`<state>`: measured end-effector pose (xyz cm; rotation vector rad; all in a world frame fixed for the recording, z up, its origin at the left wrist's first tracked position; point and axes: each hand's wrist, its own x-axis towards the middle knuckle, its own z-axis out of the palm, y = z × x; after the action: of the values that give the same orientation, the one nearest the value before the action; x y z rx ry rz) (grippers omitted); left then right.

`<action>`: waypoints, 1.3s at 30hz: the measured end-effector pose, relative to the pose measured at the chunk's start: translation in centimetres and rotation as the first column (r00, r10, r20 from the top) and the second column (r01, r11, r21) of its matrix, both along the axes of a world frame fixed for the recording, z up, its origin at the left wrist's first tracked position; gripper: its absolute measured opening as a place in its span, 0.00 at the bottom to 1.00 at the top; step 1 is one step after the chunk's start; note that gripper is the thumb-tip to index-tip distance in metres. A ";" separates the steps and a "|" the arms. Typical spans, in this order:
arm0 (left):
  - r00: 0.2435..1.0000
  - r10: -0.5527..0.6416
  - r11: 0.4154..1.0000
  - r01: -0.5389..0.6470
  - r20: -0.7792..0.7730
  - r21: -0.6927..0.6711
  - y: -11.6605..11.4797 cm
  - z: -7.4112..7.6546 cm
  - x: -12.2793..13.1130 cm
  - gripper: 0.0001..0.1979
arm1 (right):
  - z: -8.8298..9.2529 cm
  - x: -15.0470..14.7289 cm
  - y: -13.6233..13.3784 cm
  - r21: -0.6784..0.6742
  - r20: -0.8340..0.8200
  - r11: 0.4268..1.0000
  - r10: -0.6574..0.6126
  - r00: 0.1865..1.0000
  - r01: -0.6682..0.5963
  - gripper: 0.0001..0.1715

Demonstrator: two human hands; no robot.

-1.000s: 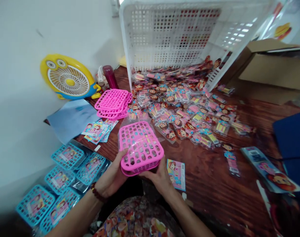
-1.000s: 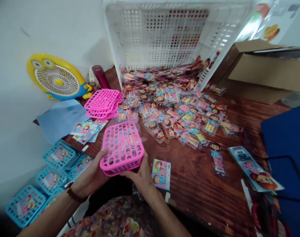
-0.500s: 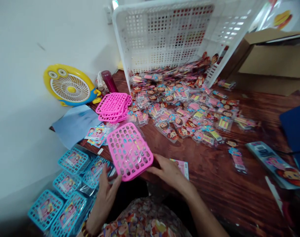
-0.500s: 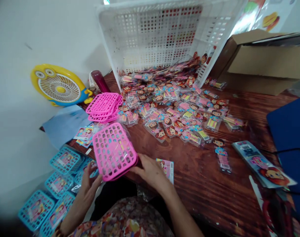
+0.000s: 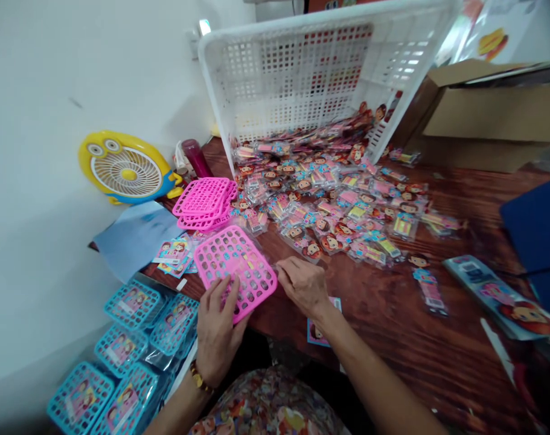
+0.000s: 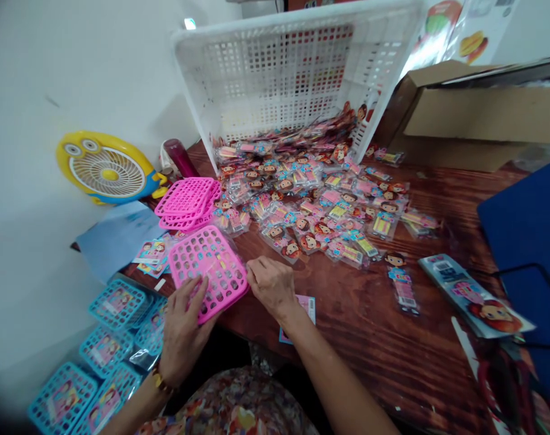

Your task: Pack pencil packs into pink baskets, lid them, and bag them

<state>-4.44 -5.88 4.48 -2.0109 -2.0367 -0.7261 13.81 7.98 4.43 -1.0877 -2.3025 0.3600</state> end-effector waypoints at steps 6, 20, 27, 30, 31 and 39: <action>0.998 -0.046 0.998 0.044 0.039 0.034 -0.6 -0.6 -1.0 0.30 | -0.3 0.4 1.5 -0.071 0.015 0.989 0.132 0.991 -0.131 0.21; 0.994 0.090 0.986 -0.080 -0.062 0.145 -0.7 -2.1 -1.8 0.19 | -2.6 -2.1 -0.1 -0.212 -0.060 0.976 0.040 0.997 -0.051 0.13; 0.992 0.109 0.978 -0.095 -0.066 0.186 0.4 -2.2 -1.2 0.16 | -2.6 -2.2 -0.6 -0.294 0.119 0.951 -0.059 0.991 0.092 0.08; 0.990 0.128 0.969 -0.114 -0.051 0.221 0.9 -2.1 -0.7 0.15 | -2.6 -2.0 -1.6 -0.242 0.087 0.968 -0.041 0.995 0.061 0.08; 0.991 0.131 0.966 -0.117 -0.043 0.232 1.0 -2.1 -0.6 0.14 | -2.7 -1.9 -2.1 -0.227 0.054 0.972 -0.048 0.997 0.059 0.08; 0.994 0.107 0.968 -0.102 -0.009 0.229 1.6 -2.7 0.0 0.12 | -3.7 -1.4 -3.2 -0.274 0.035 0.944 -0.182 0.983 0.184 0.10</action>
<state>-4.44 -4.32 1.80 -1.7630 -1.9310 -0.8690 12.39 4.77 0.70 -1.4301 -2.1803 0.6168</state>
